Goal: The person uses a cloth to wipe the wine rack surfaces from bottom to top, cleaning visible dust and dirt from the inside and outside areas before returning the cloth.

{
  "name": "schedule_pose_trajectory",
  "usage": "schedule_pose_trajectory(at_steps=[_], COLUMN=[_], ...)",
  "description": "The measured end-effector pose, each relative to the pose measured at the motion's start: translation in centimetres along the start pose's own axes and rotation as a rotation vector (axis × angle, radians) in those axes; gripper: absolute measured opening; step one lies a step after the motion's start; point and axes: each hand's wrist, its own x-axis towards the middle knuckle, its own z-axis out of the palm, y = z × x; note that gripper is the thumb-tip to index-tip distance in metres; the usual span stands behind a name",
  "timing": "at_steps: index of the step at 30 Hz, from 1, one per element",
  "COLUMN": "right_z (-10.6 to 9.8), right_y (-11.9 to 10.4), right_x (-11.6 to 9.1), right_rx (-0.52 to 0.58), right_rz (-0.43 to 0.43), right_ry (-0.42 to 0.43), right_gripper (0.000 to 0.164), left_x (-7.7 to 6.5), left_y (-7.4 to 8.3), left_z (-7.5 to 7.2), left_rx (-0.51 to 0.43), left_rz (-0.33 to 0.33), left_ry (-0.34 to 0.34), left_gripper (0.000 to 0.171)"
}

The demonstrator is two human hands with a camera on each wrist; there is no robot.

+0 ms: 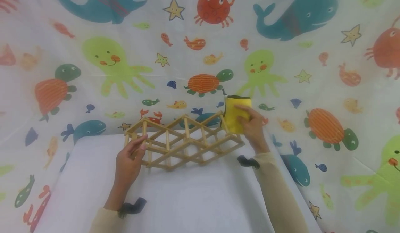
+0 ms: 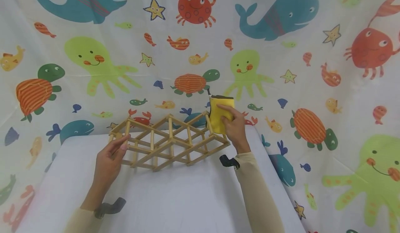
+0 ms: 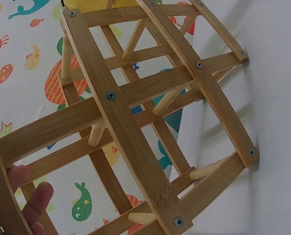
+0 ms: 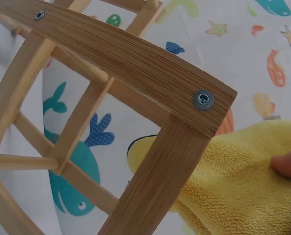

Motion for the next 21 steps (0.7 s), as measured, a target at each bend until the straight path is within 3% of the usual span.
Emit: schedule_pose_trajectory(at_steps=[6, 13, 21], right_z=[0.2, -0.1, -0.6], right_y=[-0.2, -1.1, -1.7], right_x=[0.1, -0.5, -2.2], right_rx=[0.046, -0.037, -0.079], right_rz=[-0.018, -0.007, 0.083], right_ry=[-0.021, -0.018, -0.062], right_gripper=[0.052, 0.052, 0.052], left_x=[-0.1, 0.0, 0.1], left_y=[0.2, 0.1, -0.2], left_z=[-0.1, -0.1, -0.1], left_rx=[-0.003, -0.007, -0.008], left_rz=[-0.006, -0.002, -0.001], left_ry=[0.002, 0.003, -0.005], left_gripper=[0.037, 0.038, 0.036])
